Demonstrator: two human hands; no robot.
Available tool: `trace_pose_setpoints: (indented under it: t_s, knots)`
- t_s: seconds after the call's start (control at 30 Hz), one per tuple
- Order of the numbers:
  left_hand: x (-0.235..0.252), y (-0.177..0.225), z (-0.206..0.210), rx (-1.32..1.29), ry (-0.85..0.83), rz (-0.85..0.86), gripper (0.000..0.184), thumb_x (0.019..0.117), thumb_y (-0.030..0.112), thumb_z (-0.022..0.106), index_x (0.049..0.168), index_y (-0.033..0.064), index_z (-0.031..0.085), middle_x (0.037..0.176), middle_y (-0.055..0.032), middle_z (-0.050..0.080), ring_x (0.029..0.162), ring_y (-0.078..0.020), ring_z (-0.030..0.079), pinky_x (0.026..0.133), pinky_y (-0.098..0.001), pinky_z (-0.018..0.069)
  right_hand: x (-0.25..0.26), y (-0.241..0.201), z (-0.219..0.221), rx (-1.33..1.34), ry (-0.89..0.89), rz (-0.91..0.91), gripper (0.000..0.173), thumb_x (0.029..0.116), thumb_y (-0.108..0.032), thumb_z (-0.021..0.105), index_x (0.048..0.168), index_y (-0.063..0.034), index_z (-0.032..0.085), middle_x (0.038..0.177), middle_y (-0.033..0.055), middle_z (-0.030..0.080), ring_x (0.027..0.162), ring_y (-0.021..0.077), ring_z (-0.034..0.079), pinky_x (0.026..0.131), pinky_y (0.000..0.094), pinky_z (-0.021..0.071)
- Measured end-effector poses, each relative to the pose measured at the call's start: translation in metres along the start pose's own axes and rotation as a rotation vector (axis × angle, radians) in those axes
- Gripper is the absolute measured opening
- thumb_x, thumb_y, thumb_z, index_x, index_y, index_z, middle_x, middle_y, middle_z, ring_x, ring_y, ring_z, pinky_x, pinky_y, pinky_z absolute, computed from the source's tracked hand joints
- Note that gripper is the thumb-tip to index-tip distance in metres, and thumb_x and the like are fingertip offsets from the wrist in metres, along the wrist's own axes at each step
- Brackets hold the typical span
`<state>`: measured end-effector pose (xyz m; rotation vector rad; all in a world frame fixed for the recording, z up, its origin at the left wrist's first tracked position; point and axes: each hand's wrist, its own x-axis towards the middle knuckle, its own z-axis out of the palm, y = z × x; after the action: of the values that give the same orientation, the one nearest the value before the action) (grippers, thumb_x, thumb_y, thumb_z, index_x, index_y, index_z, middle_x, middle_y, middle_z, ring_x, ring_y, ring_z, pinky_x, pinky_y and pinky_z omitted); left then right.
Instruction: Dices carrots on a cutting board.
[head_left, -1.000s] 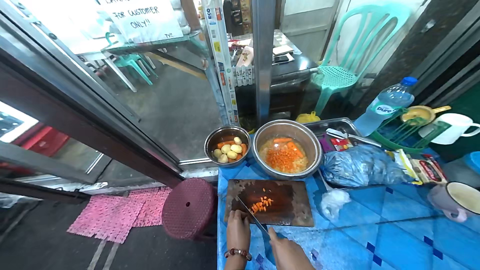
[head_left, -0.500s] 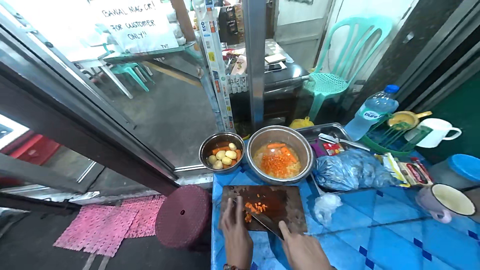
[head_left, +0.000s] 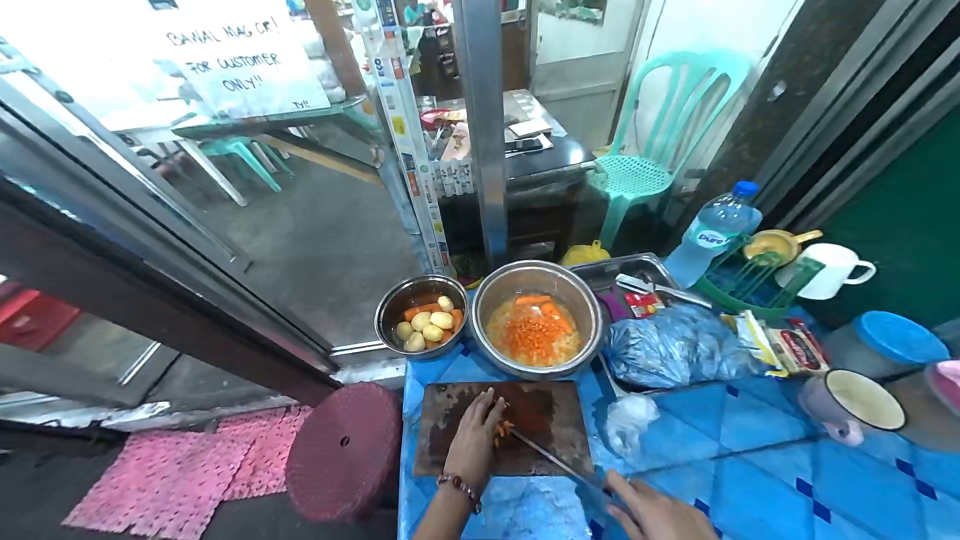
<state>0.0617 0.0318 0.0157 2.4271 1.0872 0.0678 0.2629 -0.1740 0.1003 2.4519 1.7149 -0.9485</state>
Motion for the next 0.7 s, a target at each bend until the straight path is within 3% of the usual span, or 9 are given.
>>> trace_pose_setpoints:
  t_s: [0.07,0.13,0.23,0.33,0.43,0.5,0.53,0.63,0.7]
  knots:
    - [0.014,0.005,-0.007,-0.021,-0.111,-0.073,0.069,0.0896,-0.013,0.054,0.155,0.0087,0.046,0.163,-0.0106,0.041,0.154,-0.0269,0.032,0.126,-0.038,0.0276,0.005,0.017,0.007,0.206,-0.048,0.03,0.039,0.111,-0.034,0.045,0.136,-0.0086,0.061,0.112,0.0235,0.072,0.1,0.0456,0.072,0.084,0.0677,0.0543]
    - [0.018,0.005,-0.01,-0.022,-0.157,-0.109,0.065,0.0896,-0.01,0.057,0.151,0.0105,0.052,0.156,-0.0105,0.048,0.149,-0.0285,0.038,0.122,-0.0382,0.034,0.018,0.03,0.021,0.401,-0.116,0.081,0.04,0.1114,-0.034,0.044,0.134,-0.0051,0.061,0.1,0.0216,0.073,0.09,0.0408,0.073,0.082,0.0631,0.0556]
    - [0.006,-0.001,-0.015,-0.084,-0.132,-0.108,0.052,0.0891,-0.01,0.056,0.135,0.0118,0.067,0.141,-0.0149,0.058,0.137,-0.0324,0.051,0.114,-0.0422,0.0438,0.037,0.035,0.043,0.654,-0.181,0.136,0.038,0.1113,-0.032,0.045,0.131,-0.003,0.058,0.092,0.016,0.07,0.069,0.0265,0.067,0.066,0.0453,0.0564]
    - [-0.018,-0.012,-0.014,-0.245,0.04,-0.098,0.046,0.0899,-0.011,0.051,0.125,0.0093,0.073,0.133,-0.0155,0.065,0.127,-0.0299,0.059,0.111,-0.0411,0.0477,0.05,0.03,0.057,0.861,-0.226,0.147,0.034,0.1112,-0.03,0.047,0.129,-0.0034,0.057,0.086,0.0123,0.069,0.059,0.0196,0.063,0.057,0.037,0.055]
    - [-0.036,-0.019,-0.013,-0.264,0.1,-0.219,0.043,0.0938,0.009,0.063,0.136,0.0115,0.067,0.139,-0.0171,0.061,0.132,-0.0319,0.056,0.113,-0.0425,0.0455,0.061,0.022,0.06,0.919,-0.278,0.122,0.032,0.1108,-0.03,0.048,0.128,-0.0045,0.058,0.084,0.0106,0.069,0.057,0.0168,0.061,0.055,0.0343,0.0532]
    - [-0.041,-0.017,-0.013,-0.232,0.029,-0.332,0.068,0.0884,0.029,0.079,0.15,0.0126,0.054,0.149,-0.0217,0.05,0.138,-0.0405,0.047,0.115,-0.0478,0.0415,0.068,0.016,0.06,0.902,-0.316,0.104,0.032,0.1107,-0.03,0.048,0.129,-0.0054,0.058,0.084,0.0101,0.069,0.056,0.0161,0.061,0.055,0.0337,0.0527]
    - [-0.042,-0.016,-0.011,-0.229,0.018,-0.366,0.078,0.0845,0.031,0.084,0.152,0.0116,0.051,0.151,-0.0234,0.047,0.138,-0.0431,0.045,0.115,-0.0488,0.0412,0.071,0.013,0.062,0.89,-0.329,0.098,0.032,0.1107,-0.031,0.049,0.128,-0.0059,0.058,0.084,0.0098,0.069,0.056,0.0156,0.06,0.054,0.0329,0.0525]
    - [-0.04,-0.014,-0.002,-0.299,0.074,-0.403,0.076,0.0823,0.022,0.085,0.15,0.0076,0.052,0.148,-0.0266,0.047,0.136,-0.0432,0.047,0.115,-0.0464,0.0419,0.079,0.003,0.065,0.871,-0.366,0.083,0.032,0.1108,-0.03,0.049,0.129,-0.0056,0.058,0.086,0.0097,0.069,0.056,0.0149,0.06,0.054,0.0322,0.0519]
    - [-0.038,-0.013,0.001,-0.361,0.109,-0.398,0.068,0.0849,0.017,0.082,0.147,0.0076,0.056,0.145,-0.028,0.048,0.131,-0.0396,0.052,0.11,-0.042,0.0476,0.082,-0.002,0.067,0.87,-0.381,0.068,0.032,0.1108,-0.031,0.049,0.129,-0.0056,0.058,0.086,0.0097,0.07,0.056,0.015,0.06,0.054,0.0325,0.0521]
